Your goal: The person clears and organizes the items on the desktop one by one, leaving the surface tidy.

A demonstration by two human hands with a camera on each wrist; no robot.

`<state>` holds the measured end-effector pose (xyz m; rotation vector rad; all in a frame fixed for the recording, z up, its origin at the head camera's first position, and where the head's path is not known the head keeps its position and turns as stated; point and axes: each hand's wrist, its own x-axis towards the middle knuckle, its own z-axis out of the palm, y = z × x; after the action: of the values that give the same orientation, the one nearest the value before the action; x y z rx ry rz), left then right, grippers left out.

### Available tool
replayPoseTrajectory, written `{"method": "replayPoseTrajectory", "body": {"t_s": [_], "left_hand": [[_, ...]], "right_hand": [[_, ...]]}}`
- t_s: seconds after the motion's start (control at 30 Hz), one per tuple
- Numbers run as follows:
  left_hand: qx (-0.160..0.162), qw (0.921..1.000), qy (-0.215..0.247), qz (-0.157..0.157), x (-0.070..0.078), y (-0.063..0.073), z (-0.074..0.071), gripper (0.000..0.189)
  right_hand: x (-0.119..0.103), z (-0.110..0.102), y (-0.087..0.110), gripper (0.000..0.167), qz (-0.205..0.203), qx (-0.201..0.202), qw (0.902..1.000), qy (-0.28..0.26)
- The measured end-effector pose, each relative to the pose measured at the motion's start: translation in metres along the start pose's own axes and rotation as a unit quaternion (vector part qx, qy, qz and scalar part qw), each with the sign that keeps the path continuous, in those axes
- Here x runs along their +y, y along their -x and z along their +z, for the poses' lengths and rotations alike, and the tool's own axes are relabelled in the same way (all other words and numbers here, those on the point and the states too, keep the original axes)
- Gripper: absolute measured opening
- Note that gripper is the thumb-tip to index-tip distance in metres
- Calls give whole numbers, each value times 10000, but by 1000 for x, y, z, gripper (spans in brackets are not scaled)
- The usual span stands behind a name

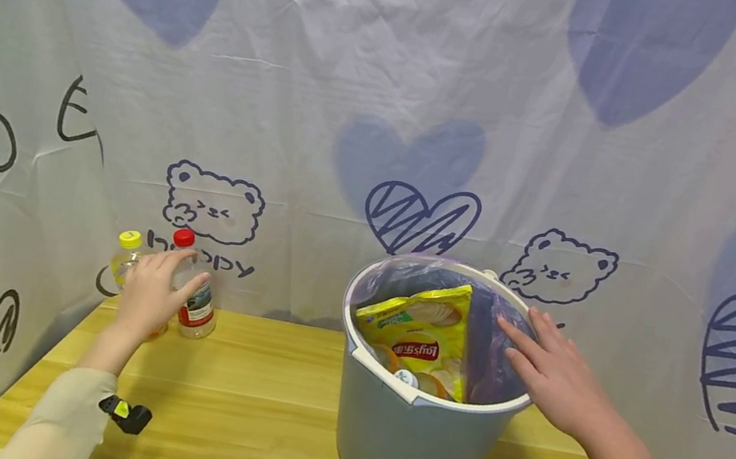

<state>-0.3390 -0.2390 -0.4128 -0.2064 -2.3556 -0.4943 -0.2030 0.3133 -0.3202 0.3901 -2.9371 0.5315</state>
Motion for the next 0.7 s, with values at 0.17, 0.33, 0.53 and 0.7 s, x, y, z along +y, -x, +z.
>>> {"method": "replayPoseTrajectory", "body": {"t_s": [0.17,0.33,0.53,0.7], "left_hand": [[194,9990,-26,-390,-3,-9,-6,51],[262,9963,-167,-803,-4,-19,-9,54],[46,9928,-357,-1145,-3,-30,-6,61],[-170,9881,-539,-1432,-2,-34,1,65]], "right_hand": [[0,1,1,53,43,38,10000,-40],[0,0,1,53,85,44,9999,-69],[-1,-1,1,53,84,51,9999,-49],[-1,0,2,52,49,70,9999,-79]]}}
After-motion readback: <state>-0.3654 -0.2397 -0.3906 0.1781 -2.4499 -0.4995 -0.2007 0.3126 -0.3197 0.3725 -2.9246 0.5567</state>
